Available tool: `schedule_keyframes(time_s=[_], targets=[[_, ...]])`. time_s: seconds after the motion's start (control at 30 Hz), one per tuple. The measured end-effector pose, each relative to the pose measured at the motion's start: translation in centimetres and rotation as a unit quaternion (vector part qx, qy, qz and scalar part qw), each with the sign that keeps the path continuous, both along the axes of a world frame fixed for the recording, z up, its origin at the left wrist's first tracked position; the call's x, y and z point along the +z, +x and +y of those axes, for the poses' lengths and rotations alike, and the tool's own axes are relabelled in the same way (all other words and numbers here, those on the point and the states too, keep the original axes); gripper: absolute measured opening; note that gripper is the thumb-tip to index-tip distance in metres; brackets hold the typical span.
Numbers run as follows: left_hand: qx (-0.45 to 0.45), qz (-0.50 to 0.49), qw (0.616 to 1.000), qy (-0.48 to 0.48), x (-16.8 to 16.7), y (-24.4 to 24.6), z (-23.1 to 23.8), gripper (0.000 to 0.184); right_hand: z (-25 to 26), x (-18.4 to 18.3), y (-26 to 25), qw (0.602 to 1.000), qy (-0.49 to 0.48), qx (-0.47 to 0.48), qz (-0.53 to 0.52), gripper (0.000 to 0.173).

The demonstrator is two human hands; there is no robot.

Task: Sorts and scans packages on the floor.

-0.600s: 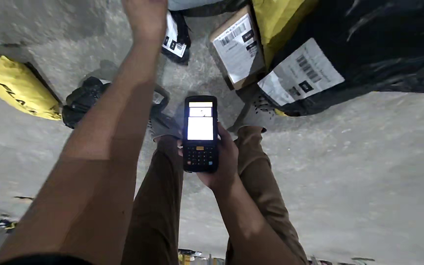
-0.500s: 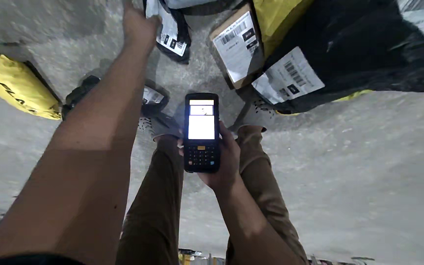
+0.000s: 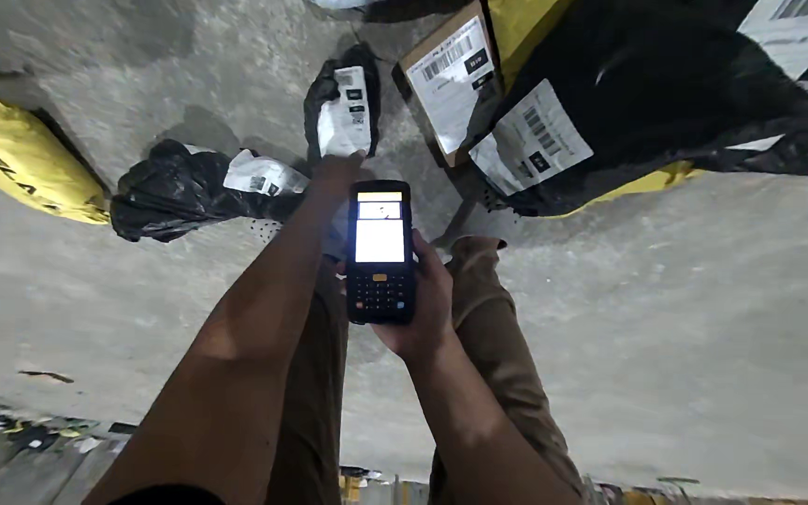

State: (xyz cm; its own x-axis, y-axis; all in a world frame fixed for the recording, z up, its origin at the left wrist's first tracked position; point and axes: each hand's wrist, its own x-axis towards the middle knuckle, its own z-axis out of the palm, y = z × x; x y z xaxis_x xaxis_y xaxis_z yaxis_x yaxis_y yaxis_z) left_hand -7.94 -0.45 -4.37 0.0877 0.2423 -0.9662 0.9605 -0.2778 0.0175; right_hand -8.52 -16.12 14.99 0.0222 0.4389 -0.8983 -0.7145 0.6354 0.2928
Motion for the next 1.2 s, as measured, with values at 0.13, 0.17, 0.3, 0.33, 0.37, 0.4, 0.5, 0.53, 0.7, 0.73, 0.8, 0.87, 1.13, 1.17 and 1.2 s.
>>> schedule_keyframes(time_s=[0.13, 0.17, 0.3, 0.33, 0.37, 0.4, 0.5, 0.53, 0.7, 0.73, 0.8, 0.87, 1.13, 1.17, 1.2], targets=[[-0.114, -0.140, 0.970, 0.163, 1.2, 2.3, 1.2, 0.055, 0.2, -0.2, -0.2, 0.999, -0.018, 0.015, 0.022, 0.060], [-0.078, -0.163, 0.959, 0.217, 0.5, 2.8, 1.9, 0.052, 0.3, -0.1, -0.2, 0.999, -0.018, 0.015, 0.024, 0.060], [-0.036, -0.152, 0.937, 0.313, -2.0, 4.3, 5.1, 0.088, 0.4, -0.1, -0.2, 0.999, 0.006, 0.006, 0.044, 0.063], [-0.037, -0.149, 0.941, 0.302, -2.7, 4.2, 6.0, 0.088, 0.4, 0.0, -0.2, 0.999, 0.018, 0.003, 0.047, 0.064], [-0.030, -0.151, 0.949, 0.277, -3.3, 4.0, 6.9, 0.076, 0.5, 0.0, -0.1, 0.998, 0.027, 0.003, 0.051, 0.065], [-0.016, -0.158, 0.956, 0.246, -3.8, 3.8, 7.7, 0.055, 0.4, 0.0, -0.1, 0.998, 0.037, 0.002, 0.054, 0.065], [0.074, -0.234, 0.956, 0.161, -4.5, 3.3, 8.9, 0.025, 0.3, -0.1, -0.3, 0.996, 0.076, -0.005, 0.041, 0.064], [0.113, -0.268, 0.946, 0.142, -4.7, 3.1, 8.9, 0.026, 0.2, -0.1, -0.3, 0.996, 0.085, -0.006, 0.035, 0.065], [0.216, -0.279, 0.932, 0.085, -3.1, 3.1, 7.5, 0.029, 0.2, 0.0, -0.4, 0.997, 0.076, 0.006, 0.014, 0.063], [0.233, -0.279, 0.928, 0.078, -2.6, 3.5, 7.0, 0.028, 0.2, 0.0, -0.4, 0.998, 0.068, 0.011, 0.007, 0.063], [0.271, -0.295, 0.915, 0.046, -1.8, 4.3, 5.9, 0.028, 0.3, 0.0, -0.3, 0.999, 0.042, 0.025, 0.004, 0.063], [0.289, -0.312, 0.905, 0.003, -0.4, 5.8, 5.0, 0.030, 0.3, 0.1, -0.2, 0.999, 0.016, 0.034, 0.012, 0.062], [0.050, -0.261, 0.964, 0.013, 1.7, 7.1, 12.8, 0.034, 0.0, 0.1, -0.2, 0.999, 0.013, 0.031, -0.005, 0.061], [-0.047, -0.208, 0.977, 0.017, 1.4, 5.4, 13.9, 0.037, 0.1, 0.2, -0.1, 0.999, 0.012, 0.031, -0.002, 0.061], [-0.143, -0.147, 0.979, 0.016, 1.0, 3.4, 14.9, 0.037, 0.1, 0.2, -0.1, 0.999, 0.014, 0.029, -0.003, 0.061]])
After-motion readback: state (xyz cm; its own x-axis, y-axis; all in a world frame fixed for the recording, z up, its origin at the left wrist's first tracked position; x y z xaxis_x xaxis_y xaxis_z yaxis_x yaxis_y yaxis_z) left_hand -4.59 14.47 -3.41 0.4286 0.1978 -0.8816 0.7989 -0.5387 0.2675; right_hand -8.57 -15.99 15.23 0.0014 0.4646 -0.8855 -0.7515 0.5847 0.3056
